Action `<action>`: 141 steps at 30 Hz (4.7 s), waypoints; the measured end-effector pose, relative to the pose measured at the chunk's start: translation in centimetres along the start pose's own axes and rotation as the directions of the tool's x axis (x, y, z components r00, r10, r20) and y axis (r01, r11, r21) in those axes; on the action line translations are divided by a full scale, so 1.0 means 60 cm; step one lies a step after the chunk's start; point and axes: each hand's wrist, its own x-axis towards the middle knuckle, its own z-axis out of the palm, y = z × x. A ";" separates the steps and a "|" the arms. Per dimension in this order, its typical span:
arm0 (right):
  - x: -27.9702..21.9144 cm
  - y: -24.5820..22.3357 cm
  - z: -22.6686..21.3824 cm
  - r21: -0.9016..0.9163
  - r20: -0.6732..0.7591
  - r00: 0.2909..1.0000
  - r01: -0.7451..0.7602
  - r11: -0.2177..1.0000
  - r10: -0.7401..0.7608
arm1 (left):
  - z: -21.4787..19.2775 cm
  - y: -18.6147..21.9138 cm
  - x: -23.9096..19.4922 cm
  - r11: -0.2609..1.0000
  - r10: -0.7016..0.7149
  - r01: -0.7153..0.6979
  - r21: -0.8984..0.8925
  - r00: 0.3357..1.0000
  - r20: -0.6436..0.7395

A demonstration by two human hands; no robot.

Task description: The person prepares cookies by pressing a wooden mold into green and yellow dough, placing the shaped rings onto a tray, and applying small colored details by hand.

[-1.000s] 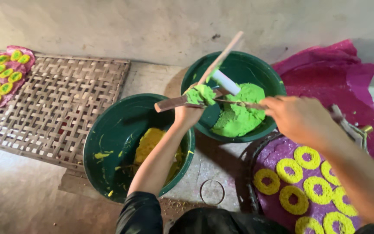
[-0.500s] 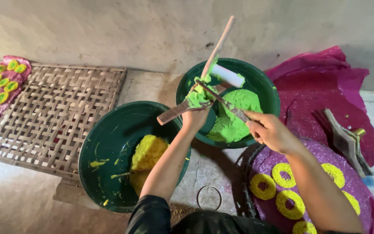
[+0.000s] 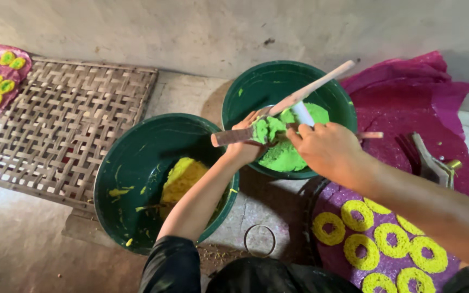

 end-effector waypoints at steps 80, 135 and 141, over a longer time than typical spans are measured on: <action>0.017 -0.035 -0.009 0.114 0.127 0.992 -0.035 0.993 0.020 | -0.031 -0.019 -0.022 0.999 -0.049 0.051 -0.015 0.994 0.101; -0.178 -0.199 -0.046 0.564 -0.753 0.627 0.459 0.687 0.200 | -0.183 0.189 -0.249 0.921 0.078 0.123 -0.371 0.873 0.482; -0.203 -0.278 -0.061 0.623 -0.662 0.726 0.395 0.676 0.186 | -0.183 0.218 -0.280 0.973 0.046 0.135 -0.189 0.685 0.727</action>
